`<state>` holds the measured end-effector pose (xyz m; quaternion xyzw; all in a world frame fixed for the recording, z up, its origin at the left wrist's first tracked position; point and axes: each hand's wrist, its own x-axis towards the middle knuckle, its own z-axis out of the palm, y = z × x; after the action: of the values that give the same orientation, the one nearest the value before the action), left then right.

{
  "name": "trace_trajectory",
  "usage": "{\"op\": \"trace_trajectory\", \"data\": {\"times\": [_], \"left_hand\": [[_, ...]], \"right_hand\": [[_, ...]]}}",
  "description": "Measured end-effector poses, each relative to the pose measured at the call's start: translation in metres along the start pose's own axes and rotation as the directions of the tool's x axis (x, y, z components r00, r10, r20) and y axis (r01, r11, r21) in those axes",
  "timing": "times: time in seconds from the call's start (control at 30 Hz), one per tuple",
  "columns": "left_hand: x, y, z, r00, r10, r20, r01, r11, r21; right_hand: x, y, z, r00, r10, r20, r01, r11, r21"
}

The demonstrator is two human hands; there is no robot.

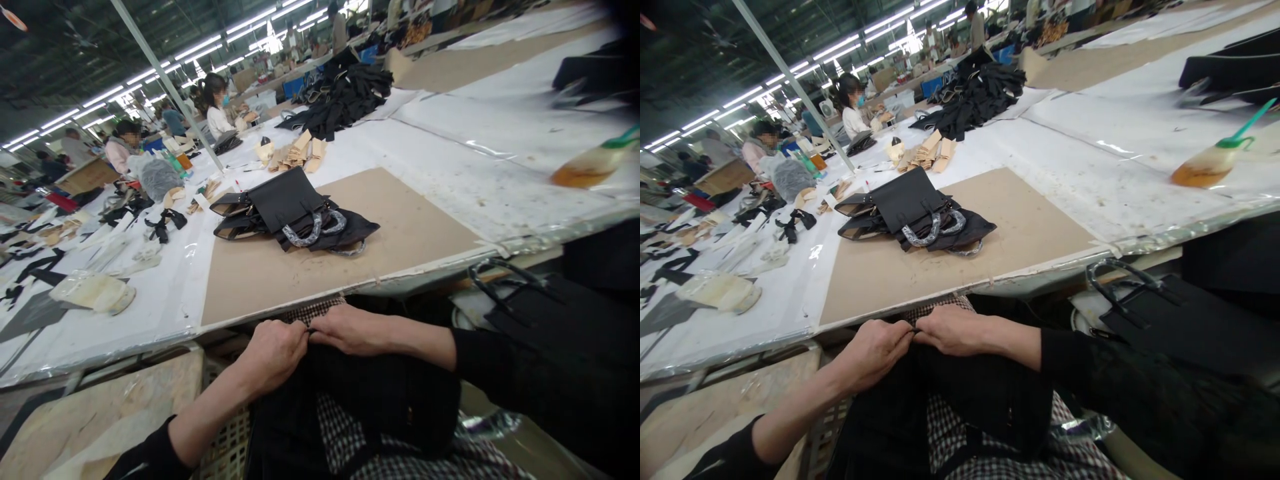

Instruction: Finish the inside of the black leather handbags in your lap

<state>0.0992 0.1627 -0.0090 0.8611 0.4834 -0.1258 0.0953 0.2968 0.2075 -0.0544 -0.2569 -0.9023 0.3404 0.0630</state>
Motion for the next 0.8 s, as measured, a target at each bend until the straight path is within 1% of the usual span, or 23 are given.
{"op": "trace_trajectory", "data": {"times": [0.1, 0.17, 0.27, 0.37, 0.43, 0.53, 0.57, 0.63, 0.7, 0.73, 0.8], "left_hand": [[0.001, 0.008, 0.003, 0.997, -0.074, 0.001, 0.074, 0.997, 0.034], [0.0, 0.006, 0.008, 0.993, -0.118, 0.02, 0.117, 0.992, 0.043], [-0.007, -0.003, 0.016, 0.979, -0.189, 0.071, 0.187, 0.982, 0.041], [-0.024, -0.012, 0.024, 0.959, -0.248, 0.139, 0.246, 0.969, 0.028], [-0.038, -0.014, 0.026, 0.948, -0.265, 0.176, 0.268, 0.964, 0.008], [-0.059, -0.014, 0.028, 0.937, -0.272, 0.221, 0.286, 0.958, -0.033], [-0.065, -0.014, 0.029, 0.93, -0.281, 0.237, 0.306, 0.949, -0.074], [-0.075, -0.013, 0.03, 0.922, -0.283, 0.266, 0.35, 0.901, -0.256], [-0.082, -0.011, 0.033, 0.922, -0.271, 0.278, 0.379, 0.782, -0.494], [-0.083, -0.011, 0.034, 0.925, -0.265, 0.271, 0.378, 0.717, -0.586], [-0.083, -0.012, 0.036, 0.933, -0.259, 0.248, 0.358, 0.637, -0.683]], "right_hand": [[0.005, 0.0, 0.003, 1.0, 0.024, 0.003, -0.023, 0.99, -0.141], [0.005, 0.002, 0.004, 0.999, 0.052, 0.008, -0.05, 0.985, -0.166], [-0.004, 0.011, 0.004, 0.995, 0.091, 0.044, -0.085, 0.99, -0.117], [-0.023, 0.02, 0.002, 0.986, 0.109, 0.129, -0.106, 0.994, -0.026], [-0.039, 0.023, -0.001, 0.977, 0.128, 0.169, -0.135, 0.99, 0.03], [-0.06, 0.026, -0.003, 0.968, 0.169, 0.186, -0.19, 0.977, 0.1], [-0.066, 0.028, -0.004, 0.965, 0.184, 0.189, -0.211, 0.969, 0.129], [-0.078, 0.034, -0.004, 0.956, 0.208, 0.205, -0.252, 0.943, 0.219], [-0.09, 0.041, -0.006, 0.949, 0.217, 0.229, -0.286, 0.896, 0.339], [-0.097, 0.044, -0.007, 0.945, 0.22, 0.244, -0.305, 0.863, 0.403], [-0.11, 0.05, -0.009, 0.931, 0.234, 0.281, -0.354, 0.771, 0.53]]}}
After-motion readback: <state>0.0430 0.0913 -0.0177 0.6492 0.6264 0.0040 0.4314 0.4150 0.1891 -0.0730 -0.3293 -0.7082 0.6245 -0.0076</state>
